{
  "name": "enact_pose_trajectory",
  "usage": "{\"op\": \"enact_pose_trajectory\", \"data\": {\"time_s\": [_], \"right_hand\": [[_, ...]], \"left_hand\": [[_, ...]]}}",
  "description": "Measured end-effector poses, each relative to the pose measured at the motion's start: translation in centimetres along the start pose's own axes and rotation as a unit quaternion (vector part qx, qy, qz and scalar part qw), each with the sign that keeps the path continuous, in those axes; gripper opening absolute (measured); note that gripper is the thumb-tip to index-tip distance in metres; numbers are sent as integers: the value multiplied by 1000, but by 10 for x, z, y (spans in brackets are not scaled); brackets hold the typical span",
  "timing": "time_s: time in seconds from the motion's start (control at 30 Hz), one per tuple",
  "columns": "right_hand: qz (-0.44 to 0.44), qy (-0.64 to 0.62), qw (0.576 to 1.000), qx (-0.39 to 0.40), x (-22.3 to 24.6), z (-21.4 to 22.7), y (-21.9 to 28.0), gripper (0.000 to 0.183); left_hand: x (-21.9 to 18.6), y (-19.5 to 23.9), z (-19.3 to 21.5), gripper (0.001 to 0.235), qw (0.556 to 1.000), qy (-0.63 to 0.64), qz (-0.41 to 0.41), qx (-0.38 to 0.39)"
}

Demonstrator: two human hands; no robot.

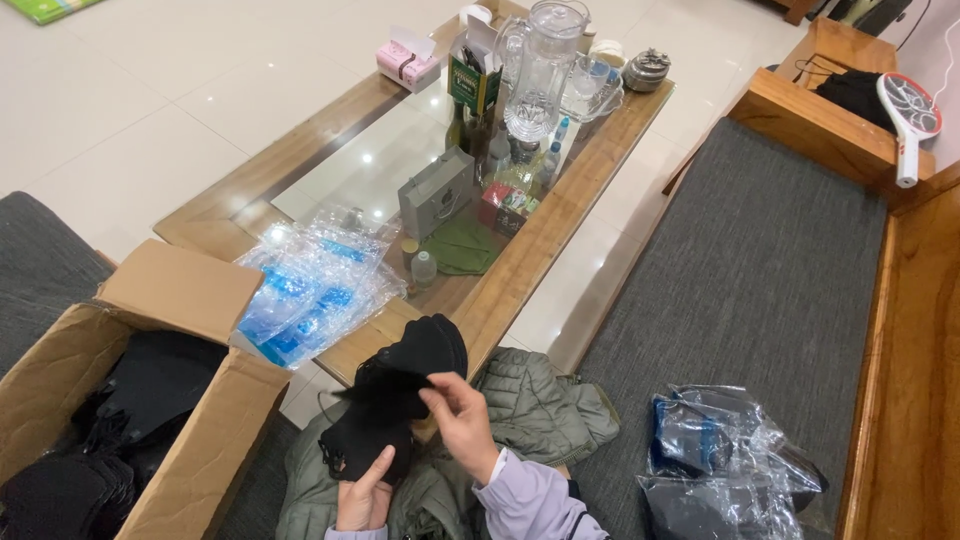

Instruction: Packing black fabric masks into a cardboard box while sitting on the floor.

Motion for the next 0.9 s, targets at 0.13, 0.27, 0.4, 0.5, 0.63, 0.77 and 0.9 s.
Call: {"op": "enact_pose_trajectory", "data": {"time_s": [0.13,0.27,0.4,0.5,0.63,0.77,0.9], "right_hand": [[-25,-43,998,-50,-18,15,-12,16],[-91,-35,990,-100,-41,31,-15,18],[-116,15,984,-132,-53,41,-15,23],[-118,30,984,-130,-45,40,-15,23],[-95,36,986,-131,-47,42,-19,23],[-77,100,984,-129,-37,39,-20,25],[-70,206,969,-118,-25,38,-25,29]], "left_hand": [[6,-6,12,43,1000,4,3,-17],[8,-8,25,24,997,56,9,-47],[3,-5,17,29,996,75,27,-46],[2,-5,17,33,996,70,24,-44],[-1,-3,11,37,997,67,19,-33],[17,-19,41,16,997,31,3,-67],[33,-33,60,25,991,-49,51,-118]]}}
Point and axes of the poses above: each hand's wrist, its own y-axis away from the middle knuckle, its own z-axis out of the back of the hand, x = y × z, the point moved 7 cm from there along -y, towards the middle knuckle, and after that the axes turned 4 degrees about -y, right-handed, at the moved point
